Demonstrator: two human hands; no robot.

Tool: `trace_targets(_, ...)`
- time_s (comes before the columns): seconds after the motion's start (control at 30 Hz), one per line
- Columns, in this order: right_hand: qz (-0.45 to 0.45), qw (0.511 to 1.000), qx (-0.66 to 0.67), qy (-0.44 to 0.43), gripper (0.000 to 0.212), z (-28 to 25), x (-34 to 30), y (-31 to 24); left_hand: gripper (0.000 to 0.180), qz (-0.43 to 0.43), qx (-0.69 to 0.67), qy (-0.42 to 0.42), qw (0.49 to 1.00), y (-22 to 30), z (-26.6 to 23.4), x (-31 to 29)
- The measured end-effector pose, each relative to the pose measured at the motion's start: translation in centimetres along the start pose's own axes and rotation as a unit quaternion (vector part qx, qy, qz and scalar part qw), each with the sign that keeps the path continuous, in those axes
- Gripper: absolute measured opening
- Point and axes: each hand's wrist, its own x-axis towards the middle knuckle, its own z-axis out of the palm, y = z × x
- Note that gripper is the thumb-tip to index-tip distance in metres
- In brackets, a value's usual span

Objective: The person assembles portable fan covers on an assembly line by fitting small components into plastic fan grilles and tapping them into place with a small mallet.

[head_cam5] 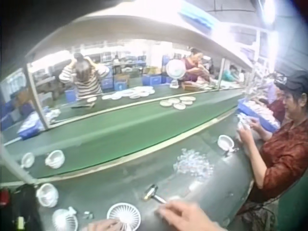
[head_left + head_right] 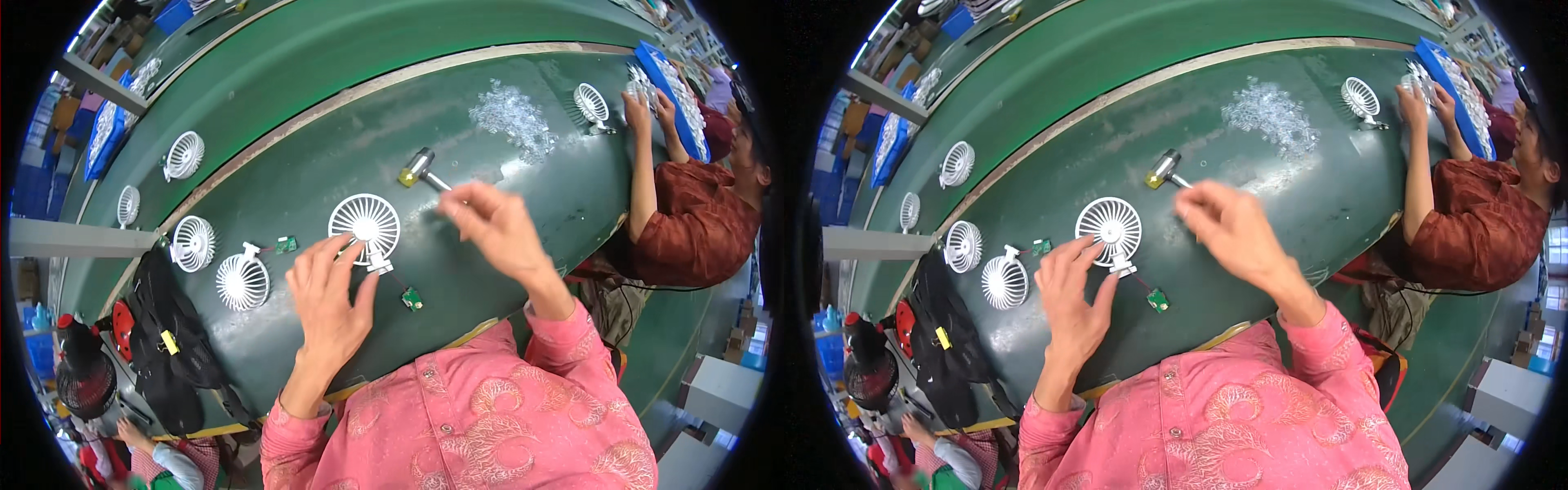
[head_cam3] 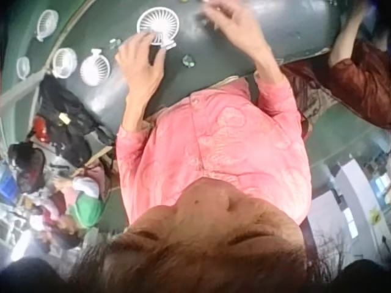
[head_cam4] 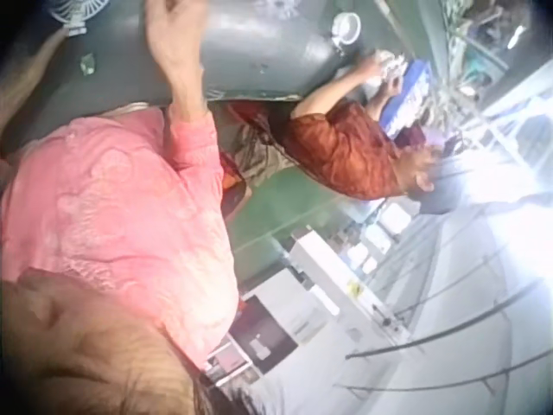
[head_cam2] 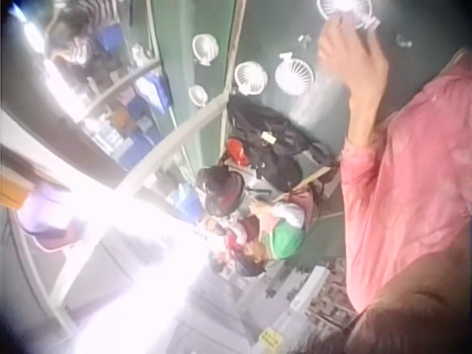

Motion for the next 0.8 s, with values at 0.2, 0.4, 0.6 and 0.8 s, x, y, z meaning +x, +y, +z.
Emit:
trace_targets(0.2,0.075,0.984,0.045,-0.155,0.017,4.2,-2.6,1.1,0.043,0.007,0.018,-0.072,0.997,-0.8,0.0,0.5)
trace_targets(0.4,0.151,0.944,0.206,-0.21,0.014,5.8,-2.1,0.8,0.025,-0.072,-0.145,-0.096,0.982,-1.1,0.1,1.9)
trace_targets(0.6,0.107,0.962,0.16,-0.193,0.016,7.4,-1.6,1.8,0.026,-0.053,-0.109,-0.129,0.984,-1.5,0.2,2.9)
trace_targets(0.8,-0.161,0.965,-0.195,-0.073,0.018,8.5,-2.4,1.4,0.02,-0.07,-0.124,-0.125,0.982,-1.9,1.0,3.0)
